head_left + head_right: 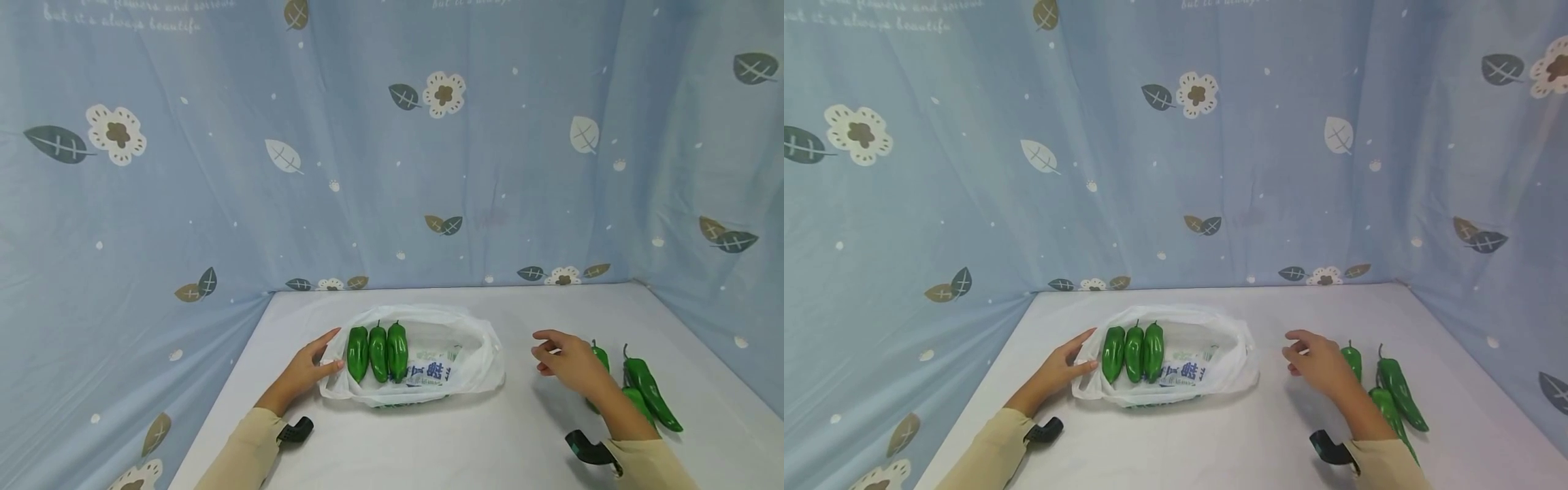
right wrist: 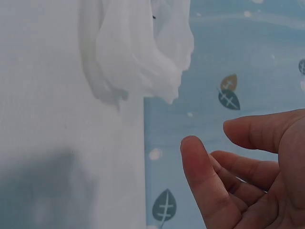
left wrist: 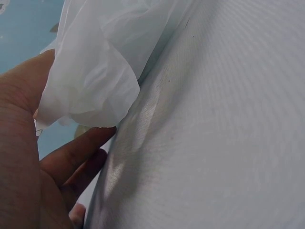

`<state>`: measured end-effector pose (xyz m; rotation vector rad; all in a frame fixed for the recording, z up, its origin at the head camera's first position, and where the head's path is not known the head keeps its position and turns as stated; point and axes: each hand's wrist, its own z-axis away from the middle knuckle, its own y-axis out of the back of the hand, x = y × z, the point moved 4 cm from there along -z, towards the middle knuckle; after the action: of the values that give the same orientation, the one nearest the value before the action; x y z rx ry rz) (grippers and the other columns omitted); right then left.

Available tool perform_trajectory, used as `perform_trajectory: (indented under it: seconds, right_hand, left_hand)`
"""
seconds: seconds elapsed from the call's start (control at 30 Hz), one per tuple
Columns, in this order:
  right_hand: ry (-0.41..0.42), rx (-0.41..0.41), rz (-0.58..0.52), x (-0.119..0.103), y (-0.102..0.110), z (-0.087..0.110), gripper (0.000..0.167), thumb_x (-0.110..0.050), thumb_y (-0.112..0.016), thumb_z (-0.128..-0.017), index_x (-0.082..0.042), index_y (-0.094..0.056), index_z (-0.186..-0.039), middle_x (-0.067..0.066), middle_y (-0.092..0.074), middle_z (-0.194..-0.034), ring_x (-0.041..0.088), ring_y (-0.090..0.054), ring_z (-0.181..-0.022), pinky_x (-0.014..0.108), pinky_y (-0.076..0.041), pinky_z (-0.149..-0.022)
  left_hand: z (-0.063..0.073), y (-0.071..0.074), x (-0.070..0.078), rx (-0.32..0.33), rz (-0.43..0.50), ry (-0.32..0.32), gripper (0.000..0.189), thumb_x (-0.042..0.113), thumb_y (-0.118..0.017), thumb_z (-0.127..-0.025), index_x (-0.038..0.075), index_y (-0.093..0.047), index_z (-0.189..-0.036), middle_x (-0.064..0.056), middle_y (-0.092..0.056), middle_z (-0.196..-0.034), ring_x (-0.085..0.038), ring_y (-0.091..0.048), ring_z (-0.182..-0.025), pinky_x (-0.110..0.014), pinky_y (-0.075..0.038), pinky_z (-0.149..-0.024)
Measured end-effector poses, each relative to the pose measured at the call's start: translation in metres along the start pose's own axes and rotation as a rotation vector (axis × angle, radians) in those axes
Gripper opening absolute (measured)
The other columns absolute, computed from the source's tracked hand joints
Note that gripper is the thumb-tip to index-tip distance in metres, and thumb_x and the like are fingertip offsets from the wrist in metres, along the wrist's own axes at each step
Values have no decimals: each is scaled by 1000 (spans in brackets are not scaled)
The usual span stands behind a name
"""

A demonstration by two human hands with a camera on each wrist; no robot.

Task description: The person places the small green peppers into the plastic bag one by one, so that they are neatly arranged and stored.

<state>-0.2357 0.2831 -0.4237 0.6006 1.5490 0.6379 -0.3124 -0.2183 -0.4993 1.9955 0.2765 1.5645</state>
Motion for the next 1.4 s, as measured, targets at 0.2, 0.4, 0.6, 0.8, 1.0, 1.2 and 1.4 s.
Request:
perform_trajectory:
  seconds: [0.2, 0.4, 0.6, 0.8, 1.0, 1.2, 1.4]
  right_hand:
    - [-14, 12, 12, 8, 8, 6, 46, -20, -60, -97, 9, -51, -132, 13, -65, -101, 16, -67, -74, 32, -57, -65]
    - [-11, 24, 35, 17, 16, 11, 46, -20, -60, -97, 10, -51, -131, 14, -65, -100, 15, -67, -73, 30, -56, -64]
    - [-23, 23, 46, 28, 23, 14, 47, -22, -59, -98, 11, -51, -131, 14, -66, -99, 15, -67, -72, 29, -56, -63]
    - [-42, 20, 90, 37, 30, 17, 52, -29, -56, -100, 11, -49, -132, 14, -67, -100, 15, -68, -72, 31, -54, -63]
    - [-69, 14, 84, 46, 40, 20, 55, -30, -55, -100, 12, -47, -134, 18, -67, -102, 18, -69, -75, 37, -56, -66]
    - [-87, 11, 98, 51, 51, 24, 58, -32, -55, -100, 14, -45, -134, 21, -65, -105, 18, -69, -76, 42, -56, -69]
    - [-128, 10, 115, 61, 57, 26, 60, -33, -56, -99, 14, -44, -134, 28, -62, -108, 19, -69, -77, 42, -56, -68]
  left_hand:
    - [2, -1, 1, -10, 4, 9, 78, 40, -76, -84, 28, -39, -151, -7, -47, -145, -31, -44, -131, -61, -25, -107]
    - [2, -1, 2, -11, 6, 11, 78, 41, -76, -84, 30, -38, -151, -6, -45, -147, -31, -44, -131, -61, -25, -107]
    - [2, -2, 1, -16, 6, 5, 77, 40, -76, -84, 31, -38, -151, -5, -46, -146, -30, -45, -130, -60, -26, -107]
    - [3, -3, 3, -21, 17, 2, 77, 39, -76, -84, 31, -38, -151, -5, -44, -148, -31, -42, -133, -61, -23, -108]
    - [0, -3, -1, -14, 1, 5, 79, 41, -76, -84, 29, -38, -152, -5, -43, -148, -31, -43, -132, -60, -27, -107]
    - [-1, -1, -1, -6, -20, -3, 78, 41, -75, -85, 27, -38, -152, -9, -44, -148, -34, -43, -132, -63, -25, -107]
    - [-1, 0, -4, 4, -20, -6, 77, 41, -75, -85, 30, -38, -151, -9, -45, -147, -34, -39, -135, -63, -22, -108]
